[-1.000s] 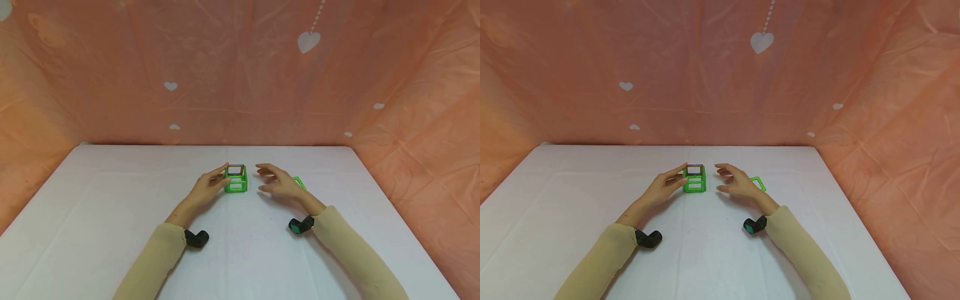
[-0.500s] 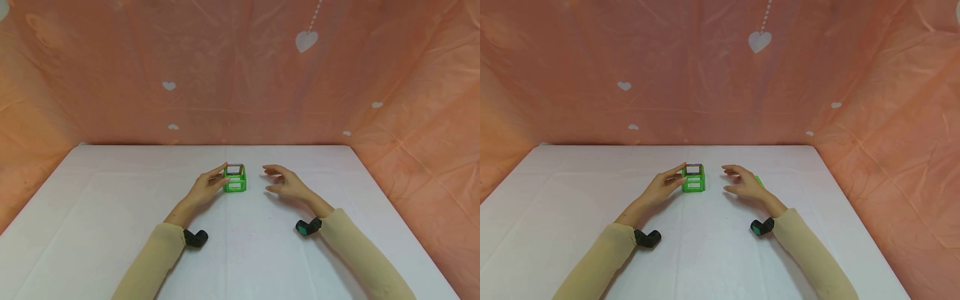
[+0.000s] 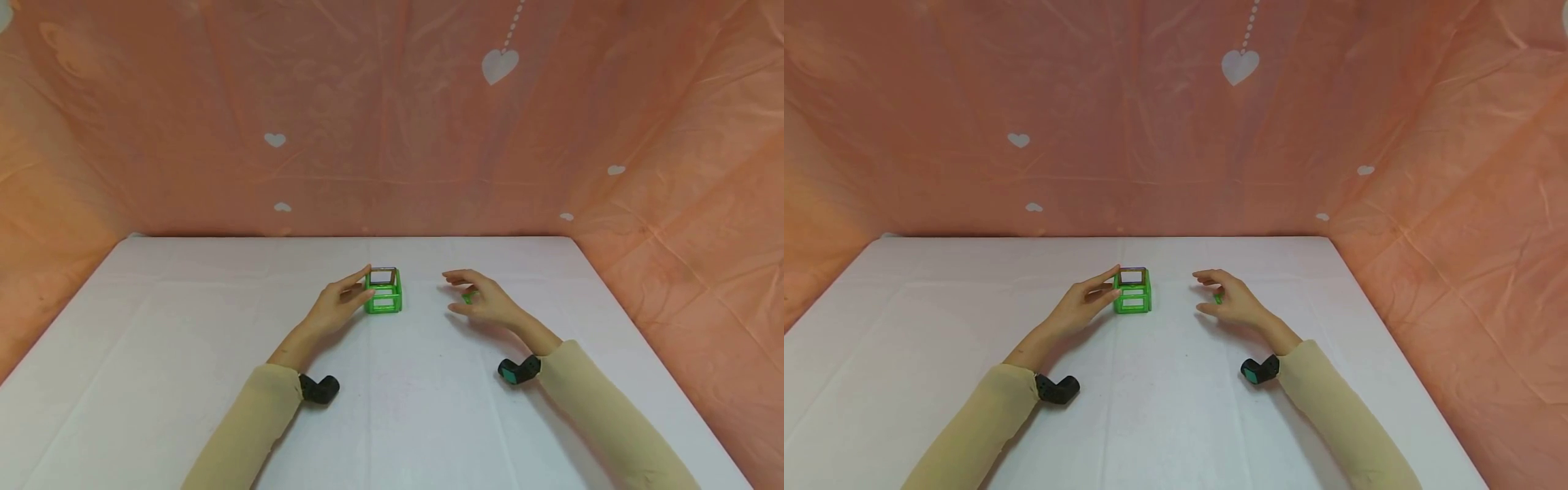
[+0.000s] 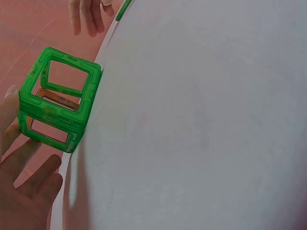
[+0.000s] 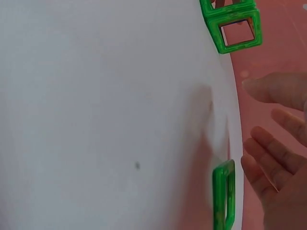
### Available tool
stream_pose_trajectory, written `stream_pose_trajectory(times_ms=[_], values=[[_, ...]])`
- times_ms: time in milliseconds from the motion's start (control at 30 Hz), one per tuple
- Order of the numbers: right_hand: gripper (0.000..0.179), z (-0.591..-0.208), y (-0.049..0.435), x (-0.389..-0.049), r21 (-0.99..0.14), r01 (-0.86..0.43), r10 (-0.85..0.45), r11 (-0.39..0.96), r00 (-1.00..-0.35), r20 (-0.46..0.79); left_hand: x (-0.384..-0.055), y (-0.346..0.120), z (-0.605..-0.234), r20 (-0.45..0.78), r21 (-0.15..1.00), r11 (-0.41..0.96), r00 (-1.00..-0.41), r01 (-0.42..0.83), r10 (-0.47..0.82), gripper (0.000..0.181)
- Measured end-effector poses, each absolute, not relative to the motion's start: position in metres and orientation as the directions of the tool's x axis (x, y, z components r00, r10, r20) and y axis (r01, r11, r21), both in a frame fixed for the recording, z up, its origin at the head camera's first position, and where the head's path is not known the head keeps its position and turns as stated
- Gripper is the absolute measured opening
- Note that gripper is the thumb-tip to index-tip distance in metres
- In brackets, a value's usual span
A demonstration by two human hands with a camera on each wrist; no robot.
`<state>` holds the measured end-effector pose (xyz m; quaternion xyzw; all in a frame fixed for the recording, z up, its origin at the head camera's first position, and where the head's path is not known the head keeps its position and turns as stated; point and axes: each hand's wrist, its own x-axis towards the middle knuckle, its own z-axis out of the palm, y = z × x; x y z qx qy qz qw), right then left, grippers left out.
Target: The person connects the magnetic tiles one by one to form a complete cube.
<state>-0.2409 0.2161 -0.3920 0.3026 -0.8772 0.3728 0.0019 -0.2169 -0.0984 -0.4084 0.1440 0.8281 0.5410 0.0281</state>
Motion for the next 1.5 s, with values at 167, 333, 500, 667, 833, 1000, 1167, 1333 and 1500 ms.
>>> stream_pose_trajectory(times_ms=[167,333,500,667,833,1000,1167,1333,1500], values=[[0.057,-0.391,0.222,-0.241,-0.626,-0.56,-0.542,0.542,-0.803,0.249,-0.217,-0.098,-0.408,0.099,0.904,0.379,-0.959,0.198,0.266,0.056],[0.057,-0.391,0.228,-0.242,-0.609,-0.571,-0.544,0.551,-0.799,0.257,-0.218,-0.098,-0.408,0.085,0.902,0.389,-0.961,0.187,0.264,0.057],[0.056,-0.391,0.233,-0.241,-0.614,-0.561,-0.539,0.556,-0.805,0.248,-0.217,-0.098,-0.407,0.087,0.907,0.378,-0.96,0.187,0.265,0.057],[0.057,-0.391,0.237,-0.241,-0.619,-0.532,-0.518,0.577,-0.825,0.226,-0.217,-0.098,-0.409,0.102,0.909,0.367,-0.958,0.199,0.267,0.056],[0.057,-0.392,0.242,-0.24,-0.617,-0.505,-0.507,0.604,-0.84,0.192,-0.217,-0.099,-0.41,0.11,0.907,0.367,-0.957,0.207,0.268,0.056],[0.057,-0.392,0.247,-0.239,-0.622,-0.489,-0.495,0.612,-0.85,0.18,-0.217,-0.099,-0.409,0.102,0.899,0.388,-0.958,0.204,0.269,0.056],[0.059,-0.393,0.251,-0.239,-0.613,-0.476,-0.484,0.63,-0.859,0.169,-0.217,-0.099,-0.409,0.092,0.9,0.39,-0.958,0.197,0.27,0.057],[0.058,-0.394,0.253,-0.239,-0.61,-0.473,-0.482,0.636,-0.86,0.164,-0.217,-0.099,-0.408,0.085,0.903,0.386,-0.959,0.189,0.27,0.056],[0.057,-0.395,0.255,-0.239,-0.595,-0.482,-0.486,0.643,-0.857,0.168,-0.217,-0.098,-0.407,0.08,0.909,0.376,-0.959,0.183,0.273,0.056]])
